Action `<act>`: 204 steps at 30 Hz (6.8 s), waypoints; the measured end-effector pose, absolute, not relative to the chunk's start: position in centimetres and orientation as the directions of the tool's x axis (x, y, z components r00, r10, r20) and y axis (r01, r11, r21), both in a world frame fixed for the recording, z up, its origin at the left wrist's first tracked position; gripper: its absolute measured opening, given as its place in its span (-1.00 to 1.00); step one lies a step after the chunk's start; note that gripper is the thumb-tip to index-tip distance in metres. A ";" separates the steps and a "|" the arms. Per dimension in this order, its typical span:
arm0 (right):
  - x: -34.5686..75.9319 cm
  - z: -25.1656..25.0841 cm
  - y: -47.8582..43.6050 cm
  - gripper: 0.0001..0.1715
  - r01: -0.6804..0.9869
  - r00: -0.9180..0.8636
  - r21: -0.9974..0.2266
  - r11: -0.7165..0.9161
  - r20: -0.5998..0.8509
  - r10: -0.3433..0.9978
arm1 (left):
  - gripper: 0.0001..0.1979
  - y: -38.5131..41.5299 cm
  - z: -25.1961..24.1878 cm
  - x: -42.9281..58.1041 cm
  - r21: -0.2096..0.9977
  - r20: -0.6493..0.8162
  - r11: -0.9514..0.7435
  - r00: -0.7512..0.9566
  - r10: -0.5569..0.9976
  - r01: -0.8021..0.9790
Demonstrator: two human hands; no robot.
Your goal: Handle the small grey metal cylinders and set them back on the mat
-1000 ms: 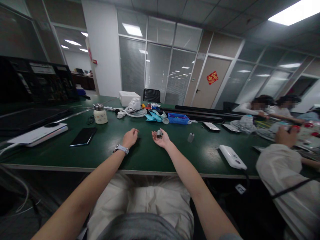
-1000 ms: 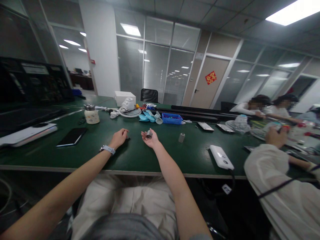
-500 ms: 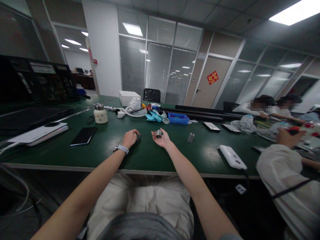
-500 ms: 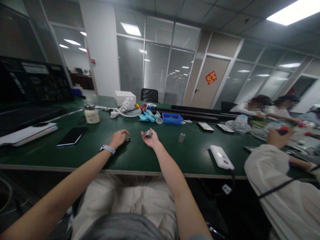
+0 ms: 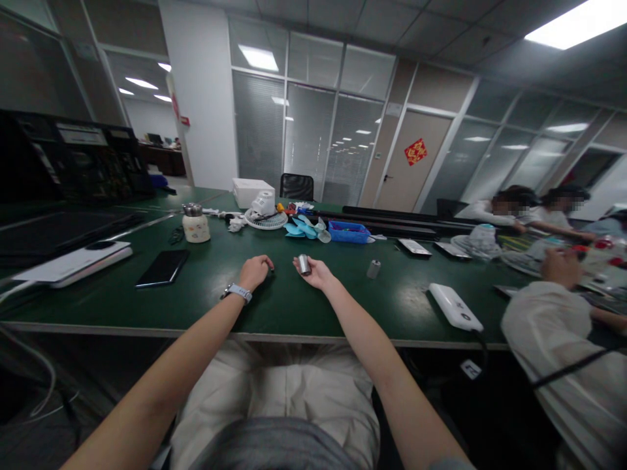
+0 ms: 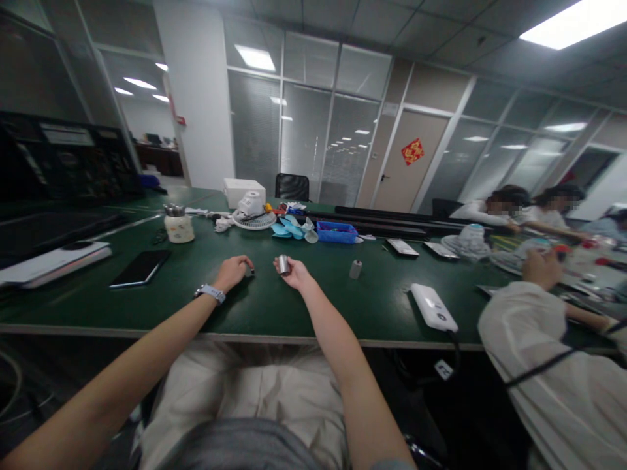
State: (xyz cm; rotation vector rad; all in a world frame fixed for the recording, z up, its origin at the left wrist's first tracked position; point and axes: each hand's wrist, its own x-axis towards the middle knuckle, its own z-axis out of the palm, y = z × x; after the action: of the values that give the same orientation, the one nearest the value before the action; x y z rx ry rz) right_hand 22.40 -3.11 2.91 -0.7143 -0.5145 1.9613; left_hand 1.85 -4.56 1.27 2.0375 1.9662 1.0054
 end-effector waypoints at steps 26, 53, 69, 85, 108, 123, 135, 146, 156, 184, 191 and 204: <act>22.5 4.4 -3.7 -0.67 -0.773 -0.343 -0.459 -0.438 -0.280 0.897 | -0.64 -4.1 0.9 1.6 0.525 0.363 -0.139 -0.073 0.929 0.840; 22.3 1.4 -3.5 -0.50 0.348 -0.136 -0.741 0.574 0.566 0.813 | -0.64 -4.3 1.0 1.8 0.531 0.359 -0.137 -0.076 0.930 0.836; 23.1 1.9 -3.9 -0.54 0.558 -0.121 -0.700 0.446 0.463 0.878 | -0.65 -4.4 1.1 1.8 0.518 0.353 -0.131 -0.072 0.933 0.845; 23.4 1.0 -1.9 -0.36 0.455 -0.159 -0.829 0.325 0.283 0.946 | -0.66 -4.7 1.5 1.9 0.534 0.339 -0.122 -0.079 0.938 0.836; 23.9 1.3 -2.1 -0.37 0.400 -0.131 -0.881 0.252 0.218 0.967 | -0.66 -4.9 1.6 2.0 0.531 0.333 -0.112 -0.085 0.939 0.840; 24.9 3.1 -4.0 -0.51 0.652 -0.118 -0.698 0.296 0.292 0.949 | -0.67 -4.4 1.2 1.8 0.533 0.342 -0.123 -0.079 0.936 0.837; 24.7 2.9 -4.3 -0.42 0.734 -0.090 -0.613 0.292 0.338 0.937 | -0.67 -4.1 0.9 1.7 0.547 0.340 -0.125 -0.084 0.937 0.828; 24.8 3.1 -4.1 -0.49 0.850 -0.019 -0.481 0.214 0.378 0.926 | -0.67 -4.4 1.2 1.8 0.537 0.336 -0.119 -0.082 0.938 0.835; 31.4 3.0 -2.6 -0.56 0.835 0.449 -0.501 -0.227 0.383 0.808 | -0.66 -4.8 1.4 2.0 0.548 0.339 -0.121 -0.087 0.937 0.828; 16.6 1.5 -7.3 -0.26 0.776 -0.530 -0.273 0.568 0.206 0.823 | -0.71 -5.8 2.2 1.9 0.482 0.392 0.130 -0.346 0.853 0.867; 17.7 1.5 -7.0 -0.19 0.764 -0.568 -0.270 0.586 0.147 0.809 | -0.72 -5.8 2.5 2.0 0.480 0.375 0.132 -0.339 0.863 0.867; 25.8 3.0 -4.8 -0.28 0.902 -0.322 -0.163 0.400 0.365 0.874 | -0.71 -6.0 2.8 2.0 0.479 0.324 0.132 -0.314 0.892 0.868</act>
State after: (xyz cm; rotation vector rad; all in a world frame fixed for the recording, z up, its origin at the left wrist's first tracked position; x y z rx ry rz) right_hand 25.84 -4.76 2.97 -1.5269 -2.2693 -0.0980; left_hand 1.95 -5.97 2.78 1.8153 2.3332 0.9387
